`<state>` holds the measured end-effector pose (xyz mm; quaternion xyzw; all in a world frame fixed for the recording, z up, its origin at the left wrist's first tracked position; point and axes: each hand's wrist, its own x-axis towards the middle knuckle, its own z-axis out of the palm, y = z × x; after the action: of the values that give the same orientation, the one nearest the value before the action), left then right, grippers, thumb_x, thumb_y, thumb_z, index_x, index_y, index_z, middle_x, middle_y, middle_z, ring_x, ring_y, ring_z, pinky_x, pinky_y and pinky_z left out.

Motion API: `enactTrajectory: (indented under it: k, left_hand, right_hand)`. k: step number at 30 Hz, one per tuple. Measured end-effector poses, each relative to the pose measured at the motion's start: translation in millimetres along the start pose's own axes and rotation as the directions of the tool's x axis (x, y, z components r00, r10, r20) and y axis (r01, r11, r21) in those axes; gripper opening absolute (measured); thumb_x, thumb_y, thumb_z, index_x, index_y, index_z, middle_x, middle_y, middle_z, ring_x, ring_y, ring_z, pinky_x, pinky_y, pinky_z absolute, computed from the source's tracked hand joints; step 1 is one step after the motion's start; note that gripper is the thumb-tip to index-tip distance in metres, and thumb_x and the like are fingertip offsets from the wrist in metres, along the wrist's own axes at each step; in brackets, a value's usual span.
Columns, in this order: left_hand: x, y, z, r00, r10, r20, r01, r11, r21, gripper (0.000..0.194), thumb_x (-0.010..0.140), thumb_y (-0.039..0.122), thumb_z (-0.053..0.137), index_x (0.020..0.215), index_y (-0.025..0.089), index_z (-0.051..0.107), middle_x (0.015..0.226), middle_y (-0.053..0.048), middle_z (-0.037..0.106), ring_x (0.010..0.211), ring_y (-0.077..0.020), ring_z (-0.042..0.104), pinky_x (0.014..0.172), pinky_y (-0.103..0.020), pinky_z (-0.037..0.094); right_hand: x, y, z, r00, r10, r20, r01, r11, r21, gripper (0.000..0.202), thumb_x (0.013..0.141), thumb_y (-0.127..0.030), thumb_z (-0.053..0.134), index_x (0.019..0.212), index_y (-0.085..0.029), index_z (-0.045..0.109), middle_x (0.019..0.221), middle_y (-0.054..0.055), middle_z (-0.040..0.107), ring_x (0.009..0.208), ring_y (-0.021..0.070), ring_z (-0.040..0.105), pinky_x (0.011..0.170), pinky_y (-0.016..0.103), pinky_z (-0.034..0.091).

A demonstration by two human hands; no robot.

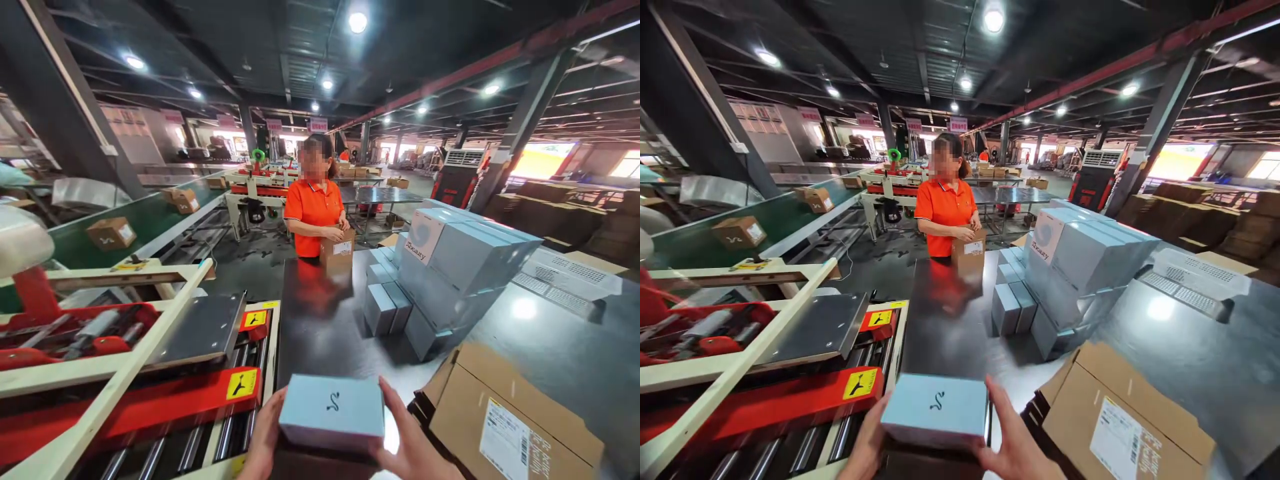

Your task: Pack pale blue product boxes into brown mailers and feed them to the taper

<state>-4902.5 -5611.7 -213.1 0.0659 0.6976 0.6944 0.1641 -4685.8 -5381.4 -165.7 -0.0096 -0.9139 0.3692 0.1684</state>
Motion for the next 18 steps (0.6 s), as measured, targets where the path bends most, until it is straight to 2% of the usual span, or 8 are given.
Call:
enactTrajectory:
  k: [2,4,7,8,10,12,14,18]
  left_hand:
    - [-1.9,0.9,5.1,0.999,0.041,-0.002,-0.041,0.999,-0.011,0.069,0.062,0.072,0.065,0.1,0.015,0.073,0.106,-0.014,0.077,0.105,-0.0329,0.071,0.093,-0.043,0.056]
    - [-8.6,-2.1,11.6,0.985,0.147,-0.089,-0.134,0.98,0.145,0.065,0.065,0.075,0.062,0.092,0.016,0.073,0.094,-0.014,0.078,0.091,-0.0311,0.073,0.085,-0.041,0.058]
    - [-26.7,-19.9,24.6,0.881,0.473,0.011,-0.421,0.774,0.472,0.05,0.083,0.067,0.053,0.085,0.022,0.074,0.086,-0.008,0.078,0.078,-0.025,0.074,0.074,-0.033,0.06]
    - [-33.6,-28.9,29.5,0.793,0.593,0.138,-0.564,0.631,0.533,0.044,0.088,0.061,0.052,0.087,0.024,0.076,0.089,-0.007,0.079,0.08,-0.0236,0.075,0.073,-0.031,0.06]
    - [-46.9,-46.4,38.6,0.524,0.758,0.388,-0.789,0.26,0.557,0.033,0.091,0.051,0.054,0.092,0.027,0.078,0.095,-0.004,0.08,0.084,-0.0228,0.075,0.073,-0.029,0.06]
    - [-59.0,-54.4,44.9,0.322,0.796,0.513,-0.823,-0.033,0.568,0.027,0.092,0.043,0.057,0.091,0.028,0.079,0.098,-0.003,0.08,0.087,-0.0243,0.074,0.078,-0.033,0.059]
    - [-68.6,-46.0,47.8,0.309,0.783,0.54,-0.77,-0.127,0.625,0.028,0.093,0.042,0.056,0.105,0.027,0.077,0.114,-0.005,0.077,0.102,-0.0276,0.071,0.094,-0.042,0.053]
    - [-58.5,0.5,53.3,0.433,0.672,0.6,-0.732,-0.126,0.67,0.069,0.088,0.065,0.055,0.146,0.028,0.049,0.153,-0.015,0.048,0.141,-0.0417,0.04,0.116,-0.07,0.018]
  right_hand:
    - [-27.4,14.5,1.0,0.991,0.045,0.125,-0.037,0.997,-0.063,0.099,0.083,-0.053,0.07,0.16,-0.029,0.013,0.164,0.011,0.027,0.15,0.0357,0.027,0.124,0.058,0.017]
    - [-34.5,24.8,-8.2,0.991,0.081,0.107,-0.075,0.995,-0.062,0.095,0.084,-0.06,0.065,0.16,-0.031,0.015,0.166,0.009,0.019,0.152,0.0337,0.018,0.125,0.057,0.011]
    - [-11.9,33.3,-15.7,0.988,0.153,0.037,-0.152,0.988,-0.034,0.095,0.088,-0.059,0.061,0.16,-0.026,0.009,0.168,0.012,0.01,0.154,0.0307,0.011,0.125,0.055,0.014]
    - [1.3,35.1,-13.7,0.985,0.166,0.047,-0.163,0.985,-0.053,0.1,0.084,-0.058,0.066,0.161,-0.024,0.01,0.167,0.014,0.011,0.154,0.0315,0.012,0.124,0.055,0.016]
    - [28.2,37.3,-5.6,0.983,0.169,0.077,-0.156,0.976,-0.154,0.111,0.073,-0.056,0.079,0.159,-0.022,0.019,0.165,0.018,0.021,0.151,0.035,0.022,0.123,0.054,0.022]
    - [46.1,37.4,2.0,0.985,0.142,0.096,-0.11,0.952,-0.285,0.107,0.067,-0.053,0.085,0.155,-0.022,0.034,0.158,0.02,0.034,0.144,0.0373,0.036,0.12,0.054,0.029]
    - [48.4,35.8,3.9,0.983,0.072,0.167,-0.008,0.935,-0.354,0.088,0.076,-0.052,0.078,0.15,-0.022,0.042,0.151,0.019,0.043,0.137,0.0357,0.044,0.117,0.054,0.035]
    - [31.5,35.3,-6.4,0.937,-0.066,0.344,0.203,0.903,-0.378,0.066,0.096,-0.043,0.053,0.154,-0.019,0.033,0.151,0.019,0.045,0.143,0.033,0.039,0.115,0.057,0.037]
